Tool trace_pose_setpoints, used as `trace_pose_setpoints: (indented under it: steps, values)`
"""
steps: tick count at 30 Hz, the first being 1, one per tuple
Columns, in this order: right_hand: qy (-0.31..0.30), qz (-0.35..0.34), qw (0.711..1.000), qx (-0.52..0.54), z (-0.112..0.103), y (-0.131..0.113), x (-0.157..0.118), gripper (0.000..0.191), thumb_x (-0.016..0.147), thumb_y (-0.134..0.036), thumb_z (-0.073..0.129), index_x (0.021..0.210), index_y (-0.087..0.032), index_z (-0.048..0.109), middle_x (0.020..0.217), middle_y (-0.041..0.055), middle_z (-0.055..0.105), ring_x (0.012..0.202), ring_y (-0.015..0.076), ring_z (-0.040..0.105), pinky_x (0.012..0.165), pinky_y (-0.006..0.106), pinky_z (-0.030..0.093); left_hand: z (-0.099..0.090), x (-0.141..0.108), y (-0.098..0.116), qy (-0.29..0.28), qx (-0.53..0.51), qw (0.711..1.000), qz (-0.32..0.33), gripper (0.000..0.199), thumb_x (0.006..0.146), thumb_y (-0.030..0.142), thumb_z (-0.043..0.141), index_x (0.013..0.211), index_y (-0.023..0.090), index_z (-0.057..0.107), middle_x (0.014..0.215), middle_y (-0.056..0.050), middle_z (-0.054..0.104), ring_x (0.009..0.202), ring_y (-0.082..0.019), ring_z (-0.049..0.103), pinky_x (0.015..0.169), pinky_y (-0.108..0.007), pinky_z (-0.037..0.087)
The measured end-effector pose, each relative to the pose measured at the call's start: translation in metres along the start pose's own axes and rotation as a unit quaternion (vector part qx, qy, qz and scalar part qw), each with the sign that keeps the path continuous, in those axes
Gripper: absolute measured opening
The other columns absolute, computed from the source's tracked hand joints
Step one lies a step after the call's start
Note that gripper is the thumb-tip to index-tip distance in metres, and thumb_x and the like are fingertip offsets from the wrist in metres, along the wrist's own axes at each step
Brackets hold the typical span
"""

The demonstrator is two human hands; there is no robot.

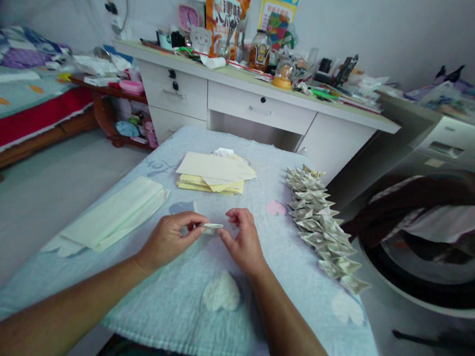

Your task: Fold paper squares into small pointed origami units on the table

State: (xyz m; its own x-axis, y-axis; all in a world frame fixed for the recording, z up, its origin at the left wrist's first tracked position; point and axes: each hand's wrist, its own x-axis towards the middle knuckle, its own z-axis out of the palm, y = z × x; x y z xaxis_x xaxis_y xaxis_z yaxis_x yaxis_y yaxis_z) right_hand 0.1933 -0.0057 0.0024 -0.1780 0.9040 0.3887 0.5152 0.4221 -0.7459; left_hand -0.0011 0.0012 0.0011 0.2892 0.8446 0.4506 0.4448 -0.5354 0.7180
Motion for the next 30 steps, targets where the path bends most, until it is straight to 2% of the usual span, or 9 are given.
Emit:
trace_pose_setpoints:
  steps: [4,9,14,24,30]
  values:
    - [-0.040,0.013,0.998,0.055,-0.001,0.001,0.001,0.011,0.085,-0.030,0.059,0.090,-0.021,0.061,0.083,0.0016,0.059,0.081,0.0154,0.055,0.078,0.028,0.043,0.001,0.000,-0.001,0.005,-0.007,1.000,-0.013,0.014,0.078,0.014,0.059,0.087,0.019,0.068,0.078,0.001,0.069,0.067,-0.011,0.060,0.068,-0.021,0.048]
    - [-0.034,0.007,0.996,0.086,-0.001,-0.004,0.002,0.014,0.087,-0.032,0.058,0.081,-0.020,0.062,0.077,0.0008,0.058,0.076,0.0145,0.055,0.075,0.027,0.043,0.002,0.002,0.001,0.005,-0.011,1.000,-0.028,0.012,0.076,0.013,0.059,0.084,0.018,0.067,0.074,0.001,0.068,0.064,-0.010,0.059,0.064,-0.020,0.046]
    - [-0.031,0.014,0.996,0.088,-0.001,-0.005,0.002,0.016,0.086,-0.034,0.059,0.079,-0.020,0.062,0.076,0.0008,0.058,0.075,0.0150,0.054,0.074,0.028,0.043,0.001,0.002,0.003,-0.002,-0.021,0.999,-0.036,0.010,0.076,0.014,0.059,0.082,0.018,0.066,0.071,0.002,0.066,0.062,-0.009,0.057,0.060,-0.018,0.044]
    - [-0.037,0.006,0.994,0.104,-0.004,-0.009,0.002,0.019,0.086,-0.034,0.060,0.075,-0.019,0.060,0.072,-0.0001,0.057,0.072,0.0141,0.054,0.072,0.027,0.042,0.001,0.000,-0.002,-0.035,-0.088,0.993,-0.067,0.011,0.082,0.024,0.058,0.087,0.017,0.064,0.073,0.001,0.065,0.067,-0.012,0.060,0.064,-0.021,0.046]
    - [-0.048,0.007,0.991,0.122,-0.004,-0.008,0.002,0.021,0.086,-0.036,0.060,0.074,-0.018,0.059,0.072,0.0002,0.056,0.072,0.0137,0.052,0.070,0.025,0.040,0.000,0.002,-0.002,-0.043,-0.129,0.987,-0.086,0.011,0.082,0.024,0.058,0.087,0.016,0.063,0.073,0.001,0.065,0.067,-0.012,0.060,0.063,-0.021,0.045]
